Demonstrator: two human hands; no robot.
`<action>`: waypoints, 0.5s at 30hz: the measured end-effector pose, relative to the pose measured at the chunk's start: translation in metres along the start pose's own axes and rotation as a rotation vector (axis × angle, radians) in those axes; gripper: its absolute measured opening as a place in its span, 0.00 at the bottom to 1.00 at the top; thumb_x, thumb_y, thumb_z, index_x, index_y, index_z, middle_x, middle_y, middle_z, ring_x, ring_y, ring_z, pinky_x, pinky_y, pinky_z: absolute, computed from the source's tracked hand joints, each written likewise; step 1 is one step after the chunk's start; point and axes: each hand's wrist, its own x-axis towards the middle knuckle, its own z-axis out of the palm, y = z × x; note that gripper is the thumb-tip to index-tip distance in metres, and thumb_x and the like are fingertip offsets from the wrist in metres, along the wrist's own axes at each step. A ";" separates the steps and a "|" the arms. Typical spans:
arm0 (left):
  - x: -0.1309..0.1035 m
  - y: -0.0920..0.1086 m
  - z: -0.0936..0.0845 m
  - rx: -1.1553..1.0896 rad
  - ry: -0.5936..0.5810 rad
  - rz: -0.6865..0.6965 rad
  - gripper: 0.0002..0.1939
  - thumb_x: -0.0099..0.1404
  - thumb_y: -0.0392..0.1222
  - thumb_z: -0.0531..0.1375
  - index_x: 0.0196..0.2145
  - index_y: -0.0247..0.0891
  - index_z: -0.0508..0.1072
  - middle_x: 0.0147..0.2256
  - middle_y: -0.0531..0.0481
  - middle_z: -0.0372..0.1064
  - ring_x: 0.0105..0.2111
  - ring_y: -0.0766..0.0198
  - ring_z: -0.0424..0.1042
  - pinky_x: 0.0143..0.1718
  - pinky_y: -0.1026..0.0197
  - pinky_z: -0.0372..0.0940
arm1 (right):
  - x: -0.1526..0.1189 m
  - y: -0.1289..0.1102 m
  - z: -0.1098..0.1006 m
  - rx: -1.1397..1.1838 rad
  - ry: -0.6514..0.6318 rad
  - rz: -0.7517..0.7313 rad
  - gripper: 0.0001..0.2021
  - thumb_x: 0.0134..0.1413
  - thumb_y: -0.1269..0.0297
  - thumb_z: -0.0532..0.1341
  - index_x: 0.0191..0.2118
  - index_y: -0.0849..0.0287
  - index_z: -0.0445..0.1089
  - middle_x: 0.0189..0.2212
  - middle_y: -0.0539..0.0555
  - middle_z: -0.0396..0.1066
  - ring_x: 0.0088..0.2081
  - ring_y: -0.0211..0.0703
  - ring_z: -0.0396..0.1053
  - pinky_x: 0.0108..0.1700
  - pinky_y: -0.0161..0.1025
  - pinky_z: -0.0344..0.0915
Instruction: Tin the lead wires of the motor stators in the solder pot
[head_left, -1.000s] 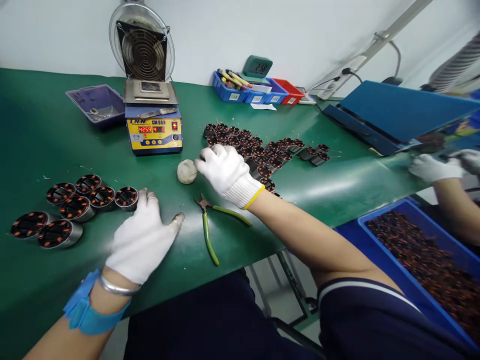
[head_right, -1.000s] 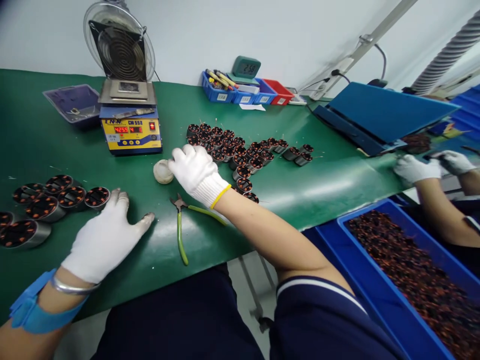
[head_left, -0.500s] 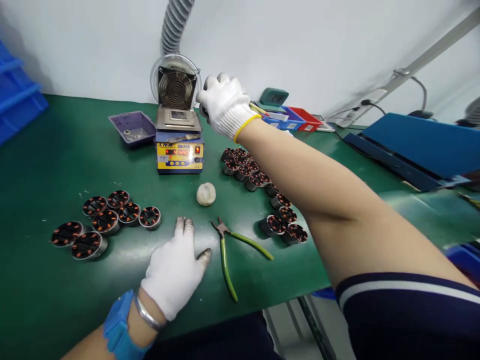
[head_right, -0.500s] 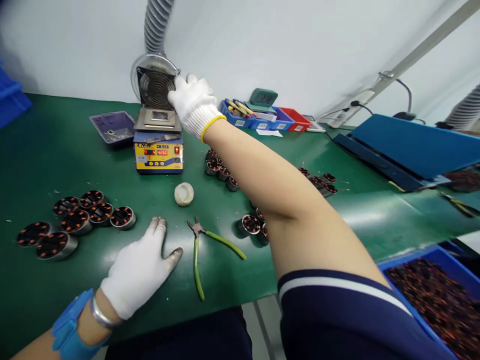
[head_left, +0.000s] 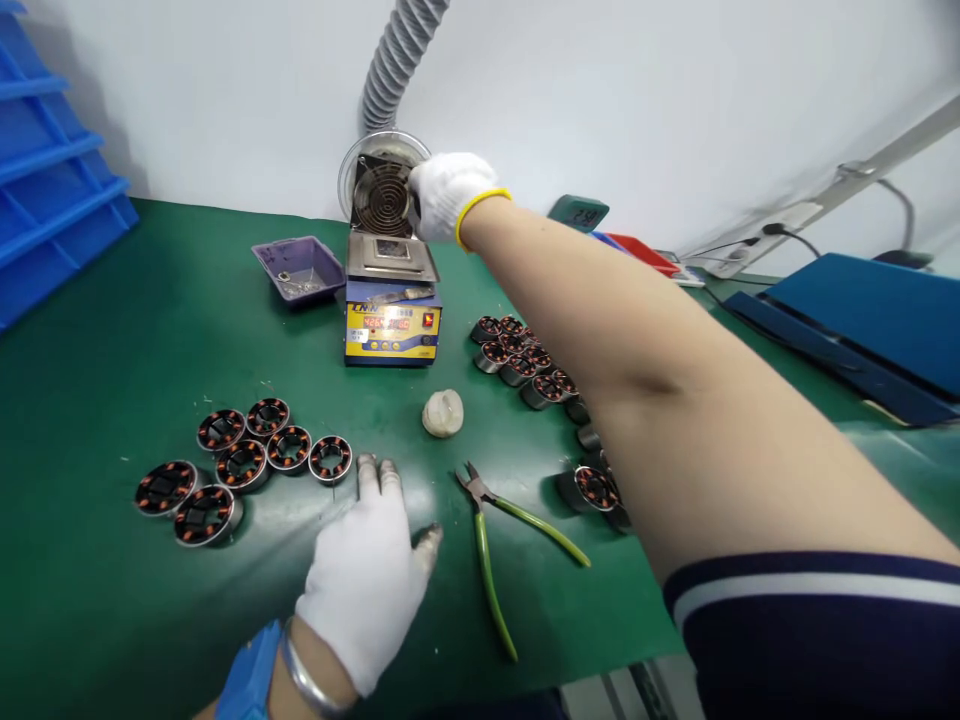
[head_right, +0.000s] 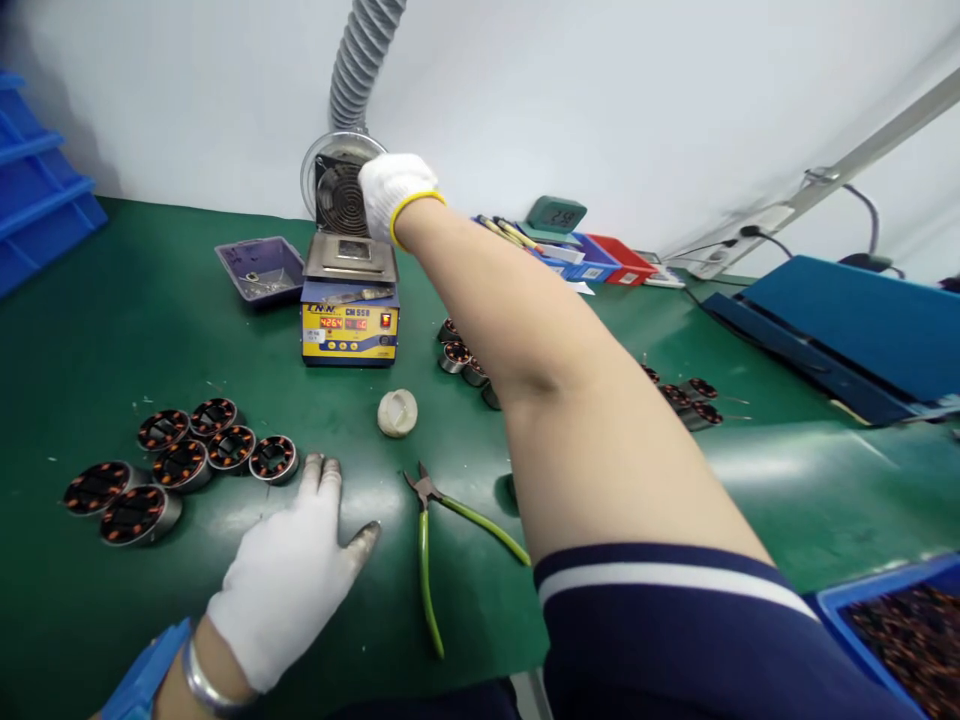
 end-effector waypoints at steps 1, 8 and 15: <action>0.000 0.001 0.000 0.002 -0.004 0.006 0.34 0.70 0.51 0.55 0.68 0.32 0.60 0.69 0.27 0.49 0.44 0.48 0.80 0.39 0.55 0.75 | -0.001 0.001 -0.005 -0.011 -0.001 0.066 0.21 0.51 0.68 0.65 0.51 0.73 0.72 0.51 0.71 0.72 0.56 0.70 0.69 0.56 0.65 0.66; 0.003 -0.001 -0.002 -0.033 0.009 0.029 0.33 0.69 0.51 0.55 0.67 0.31 0.61 0.69 0.29 0.52 0.45 0.47 0.80 0.42 0.53 0.74 | -0.003 -0.015 0.003 0.030 -0.036 0.193 0.26 0.59 0.54 0.59 0.54 0.72 0.71 0.51 0.63 0.73 0.55 0.52 0.73 0.54 0.40 0.69; 0.006 -0.005 -0.003 -0.068 0.096 0.087 0.30 0.68 0.49 0.56 0.64 0.33 0.65 0.65 0.33 0.61 0.50 0.47 0.77 0.47 0.52 0.73 | -0.020 -0.006 -0.017 0.210 0.077 0.230 0.29 0.61 0.50 0.55 0.51 0.76 0.72 0.45 0.62 0.75 0.51 0.51 0.75 0.50 0.41 0.68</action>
